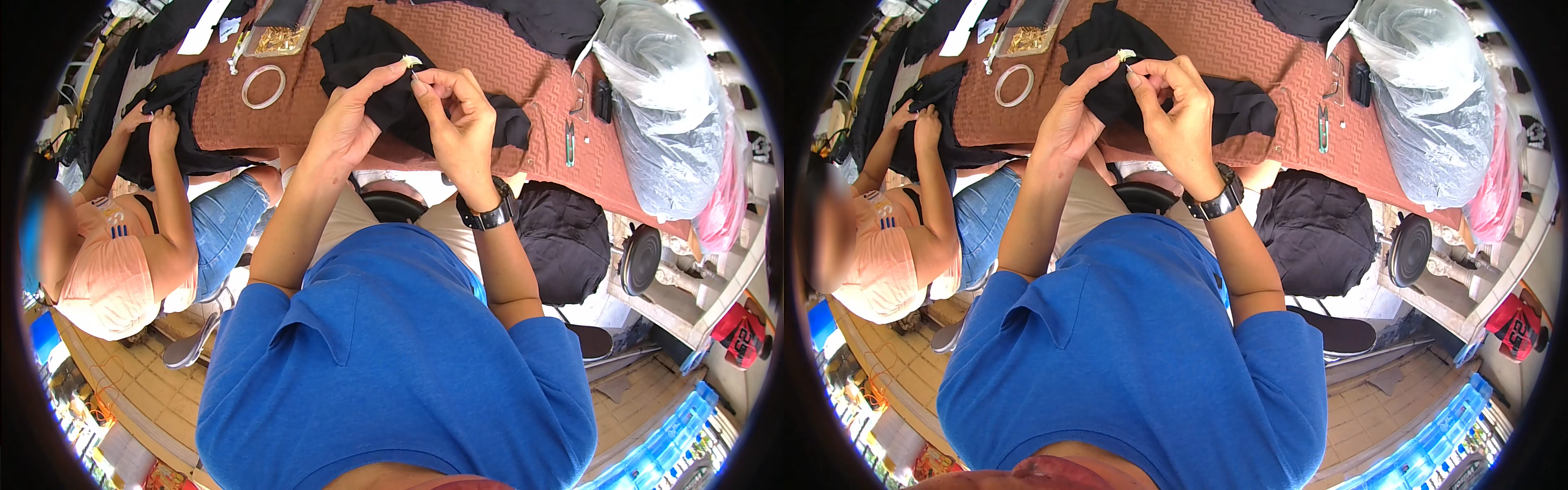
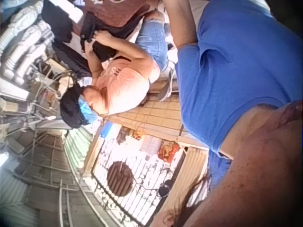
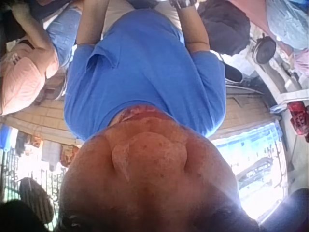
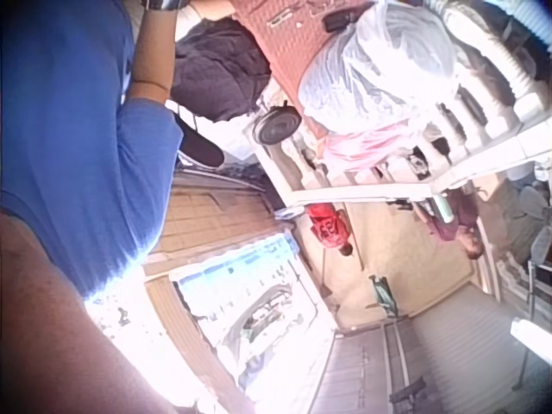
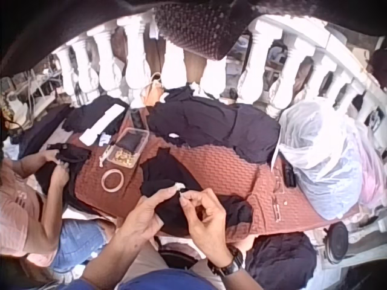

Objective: The person attaches a white label to a black fabric garment. They first handle a small white label, then pick up a black cloth and carefully apply the label to it, followed by using a handheld device to secure the label, and finally smooth the fabric against the table.

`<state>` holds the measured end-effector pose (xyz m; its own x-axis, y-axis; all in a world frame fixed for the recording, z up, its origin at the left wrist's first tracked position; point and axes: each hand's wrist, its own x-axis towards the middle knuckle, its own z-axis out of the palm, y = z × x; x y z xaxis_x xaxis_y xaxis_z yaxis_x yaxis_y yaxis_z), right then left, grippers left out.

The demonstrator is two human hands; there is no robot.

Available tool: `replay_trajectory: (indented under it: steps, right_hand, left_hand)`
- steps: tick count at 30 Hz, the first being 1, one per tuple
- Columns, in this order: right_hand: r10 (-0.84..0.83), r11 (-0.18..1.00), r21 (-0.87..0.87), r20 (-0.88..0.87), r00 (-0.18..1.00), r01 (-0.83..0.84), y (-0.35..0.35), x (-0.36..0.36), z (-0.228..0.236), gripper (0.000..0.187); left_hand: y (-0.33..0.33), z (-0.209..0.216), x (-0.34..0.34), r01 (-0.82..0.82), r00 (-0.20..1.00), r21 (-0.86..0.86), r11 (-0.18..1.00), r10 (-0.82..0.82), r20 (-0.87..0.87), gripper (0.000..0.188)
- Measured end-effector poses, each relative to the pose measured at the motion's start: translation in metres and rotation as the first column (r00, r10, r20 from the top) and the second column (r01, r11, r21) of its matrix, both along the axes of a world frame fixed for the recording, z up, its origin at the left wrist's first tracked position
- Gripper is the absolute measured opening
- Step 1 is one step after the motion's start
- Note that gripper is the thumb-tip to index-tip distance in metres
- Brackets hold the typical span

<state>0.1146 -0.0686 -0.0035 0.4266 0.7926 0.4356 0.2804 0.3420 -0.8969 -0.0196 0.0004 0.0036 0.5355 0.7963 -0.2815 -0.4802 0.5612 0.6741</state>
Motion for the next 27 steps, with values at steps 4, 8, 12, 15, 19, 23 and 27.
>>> replay_trajectory:
  steps: [4, 8, 12, 15, 19, 23, 27]
  right_hand:
    - [-0.006, 1.0, -0.002, -0.006, 1.0, 0.006, 0.0002, -0.0003, -0.0006, 0.009]
    - [-0.007, 1.0, -0.001, -0.024, 1.0, 0.007, -0.0002, -0.0003, 0.0003, 0.009]
    - [-0.01, 1.0, -0.003, -0.022, 1.0, 0.01, -0.0001, -0.0003, -0.0001, 0.008]
    - [-0.016, 1.0, -0.004, -0.014, 1.0, 0.015, -0.0001, -0.0005, 0.0011, 0.008]
    - [-0.011, 1.0, -0.012, -0.02, 1.0, 0.011, -0.0011, -0.0011, 0.0029, 0.008]
    - [-0.007, 1.0, 0.007, -0.037, 0.999, 0.007, -0.0023, -0.0011, 0.002, 0.009]
    - [-0.009, 1.0, -0.012, -0.035, 0.999, 0.009, -0.0008, -0.0011, 0.0015, 0.01]
  left_hand:
    - [-0.0003, 0.0003, 0.0003, 0.002, 1.0, 0.01, 1.0, -0.002, -0.021, 0.033]
    - [-0.0024, 0.0041, 0.0015, -0.002, 1.0, 0.018, 1.0, 0.002, -0.022, 0.033]
    - [-0.0025, 0.0042, 0.0016, -0.012, 1.0, -0.013, 1.0, 0.012, 0.016, 0.024]
    - [-0.0031, 0.004, 0.0017, -0.008, 1.0, 0.015, 1.0, 0.008, 0.011, 0.029]
    - [-0.0045, 0.0052, 0.0015, -0.016, 1.0, 0.02, 1.0, 0.015, 0.009, 0.028]
    - [-0.0039, 0.0029, 0.0014, -0.024, 1.0, -0.005, 1.0, 0.024, 0.017, 0.025]
    - [-0.003, 0.0014, 0.0009, -0.021, 0.999, -0.003, 1.0, 0.021, 0.026, 0.025]
